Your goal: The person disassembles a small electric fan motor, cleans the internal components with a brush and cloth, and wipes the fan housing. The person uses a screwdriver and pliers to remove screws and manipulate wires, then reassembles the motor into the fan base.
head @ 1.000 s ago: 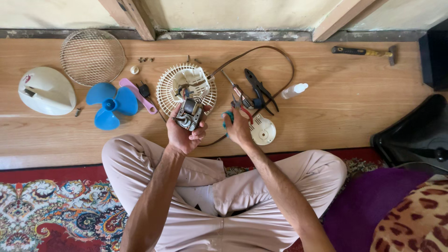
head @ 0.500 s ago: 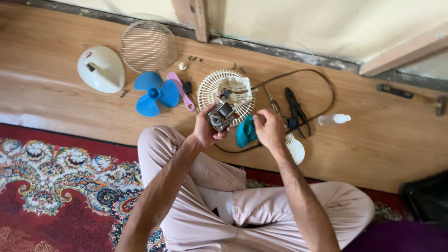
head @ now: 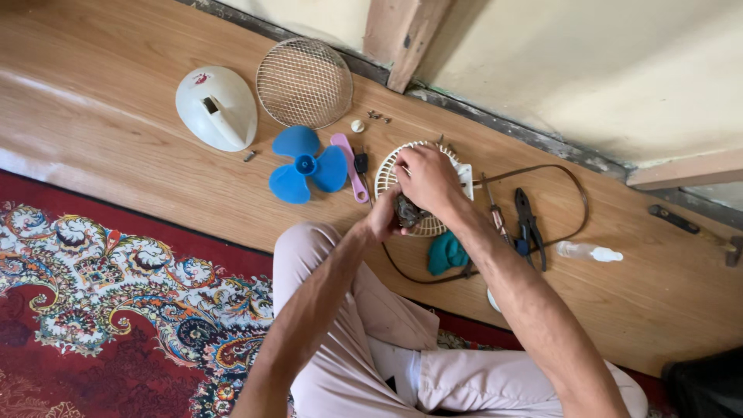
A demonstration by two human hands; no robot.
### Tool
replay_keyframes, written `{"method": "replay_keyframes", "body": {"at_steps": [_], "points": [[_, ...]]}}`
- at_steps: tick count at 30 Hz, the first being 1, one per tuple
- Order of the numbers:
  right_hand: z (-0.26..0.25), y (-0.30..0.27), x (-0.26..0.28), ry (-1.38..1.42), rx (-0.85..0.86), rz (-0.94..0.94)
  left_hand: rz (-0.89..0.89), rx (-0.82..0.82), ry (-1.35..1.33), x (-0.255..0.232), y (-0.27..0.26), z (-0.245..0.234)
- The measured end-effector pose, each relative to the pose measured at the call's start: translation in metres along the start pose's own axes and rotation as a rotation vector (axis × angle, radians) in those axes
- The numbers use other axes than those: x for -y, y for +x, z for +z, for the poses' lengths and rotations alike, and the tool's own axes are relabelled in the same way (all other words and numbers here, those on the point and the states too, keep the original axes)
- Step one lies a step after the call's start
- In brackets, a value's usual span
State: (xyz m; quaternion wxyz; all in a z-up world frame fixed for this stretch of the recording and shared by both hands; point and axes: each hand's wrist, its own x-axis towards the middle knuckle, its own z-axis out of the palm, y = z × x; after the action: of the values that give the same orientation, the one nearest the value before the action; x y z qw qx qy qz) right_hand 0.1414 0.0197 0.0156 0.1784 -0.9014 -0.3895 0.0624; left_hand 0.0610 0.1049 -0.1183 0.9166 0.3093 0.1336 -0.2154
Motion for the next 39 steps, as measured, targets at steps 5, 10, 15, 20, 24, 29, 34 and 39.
{"method": "replay_keyframes", "body": {"at_steps": [5, 10, 15, 20, 24, 29, 34, 39], "points": [[0.038, 0.049, 0.022, -0.206, 0.162, -0.020, -0.041, -0.061, -0.046, 0.015, 0.014, -0.012], [0.066, 0.086, 0.033, -0.063, 0.358, 0.227, 0.022, -0.009, -0.084, 0.029, 0.024, -0.021], [0.099, 0.112, 0.033, 0.100, 0.383, 0.376, 0.013, -0.036, -0.139, 0.033, 0.035, -0.027], [0.121, 0.123, 0.038, 0.013, 0.367, 0.418, 0.004, 0.025, -0.293, 0.052, 0.048, -0.034], [0.144, 0.127, 0.031, 0.043, 0.236, 0.416, 0.011, 0.091, -0.418, 0.060, 0.053, -0.035], [0.167, 0.134, 0.012, 0.163, 0.135, 0.412, -0.004, 0.029, -0.330, 0.053, 0.043, -0.030], [0.158, 0.142, -0.007, 0.163, 0.009, 0.356, -0.017, -0.011, -0.169, 0.033, 0.030, -0.021], [0.110, 0.156, -0.016, 0.312, -0.009, 0.449, -0.033, -0.073, 0.007, 0.005, 0.004, 0.001]]}}
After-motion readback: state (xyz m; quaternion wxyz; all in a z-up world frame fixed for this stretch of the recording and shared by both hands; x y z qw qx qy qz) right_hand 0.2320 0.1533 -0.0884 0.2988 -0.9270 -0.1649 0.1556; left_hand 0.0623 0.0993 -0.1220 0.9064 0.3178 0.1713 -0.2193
